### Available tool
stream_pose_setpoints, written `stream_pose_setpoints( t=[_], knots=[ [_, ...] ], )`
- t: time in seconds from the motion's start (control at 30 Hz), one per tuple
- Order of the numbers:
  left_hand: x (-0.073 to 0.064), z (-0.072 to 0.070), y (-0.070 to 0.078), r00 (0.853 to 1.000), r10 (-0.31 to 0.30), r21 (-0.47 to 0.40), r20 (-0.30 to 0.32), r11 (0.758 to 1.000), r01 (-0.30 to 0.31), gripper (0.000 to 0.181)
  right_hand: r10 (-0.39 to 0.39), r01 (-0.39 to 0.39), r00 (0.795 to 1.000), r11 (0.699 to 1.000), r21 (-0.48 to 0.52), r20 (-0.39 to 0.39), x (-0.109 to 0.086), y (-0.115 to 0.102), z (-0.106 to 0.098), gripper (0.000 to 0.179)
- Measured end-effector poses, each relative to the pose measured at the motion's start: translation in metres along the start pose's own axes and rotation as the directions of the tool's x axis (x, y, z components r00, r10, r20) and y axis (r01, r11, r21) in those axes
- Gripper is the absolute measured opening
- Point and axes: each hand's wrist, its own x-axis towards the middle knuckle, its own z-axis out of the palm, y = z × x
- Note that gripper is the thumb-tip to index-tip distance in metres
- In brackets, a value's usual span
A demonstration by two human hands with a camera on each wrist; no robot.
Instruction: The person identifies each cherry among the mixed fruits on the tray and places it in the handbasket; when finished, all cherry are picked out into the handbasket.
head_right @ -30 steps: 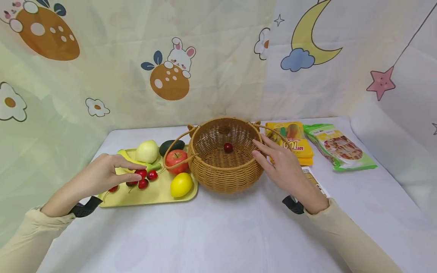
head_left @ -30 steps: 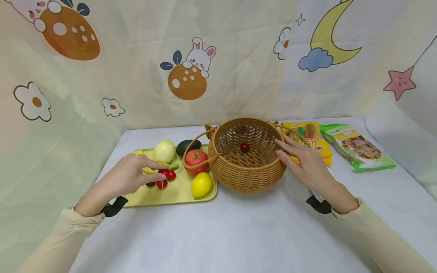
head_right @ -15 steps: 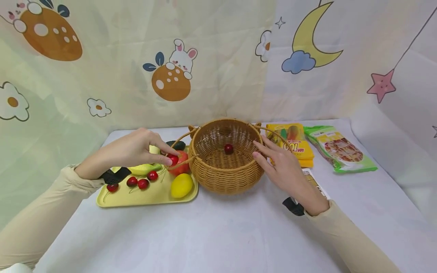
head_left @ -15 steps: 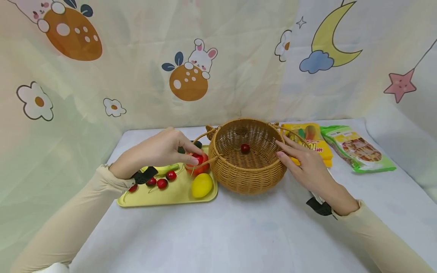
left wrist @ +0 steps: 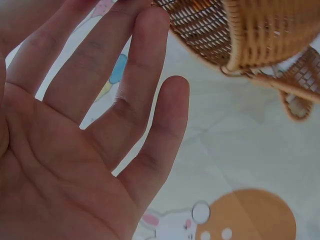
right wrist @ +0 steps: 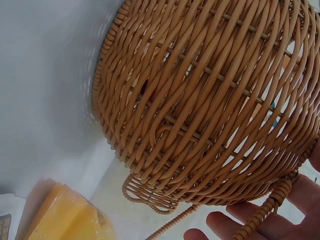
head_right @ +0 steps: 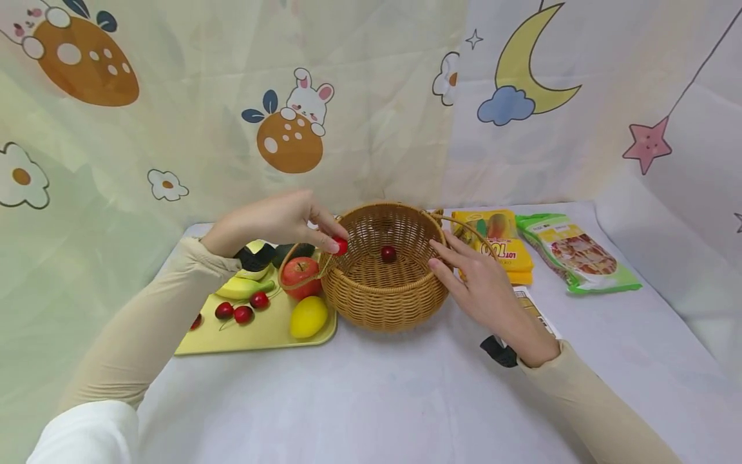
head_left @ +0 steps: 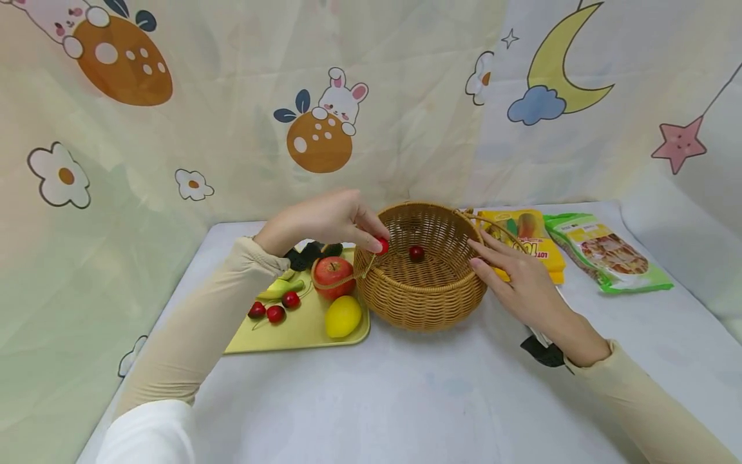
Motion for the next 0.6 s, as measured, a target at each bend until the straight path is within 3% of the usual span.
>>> stream_pose_setpoints(
  t=[0.27,0.47,0.6],
  knots=[
    [0.045,0.001,0.002,0.997,0.065,0.011,0.028,0.998,-0.065,0.025,-0.013,0.013,1.000,1.000,0.001,-0.007,0.001,-0.001,0.000,0.046],
    [0.070,0.005,0.007,0.997,0.062,-0.036,0.039,0.997,-0.061,0.024,-0.006,0.006,1.000,1.000,-0.004,-0.008,0.000,0.000,0.000,0.046],
    [0.082,0.010,0.011,0.998,0.059,-0.005,0.030,0.998,-0.059,0.026,-0.007,0.007,1.000,1.000,-0.012,-0.006,0.000,0.001,0.000,0.046]
  ],
)
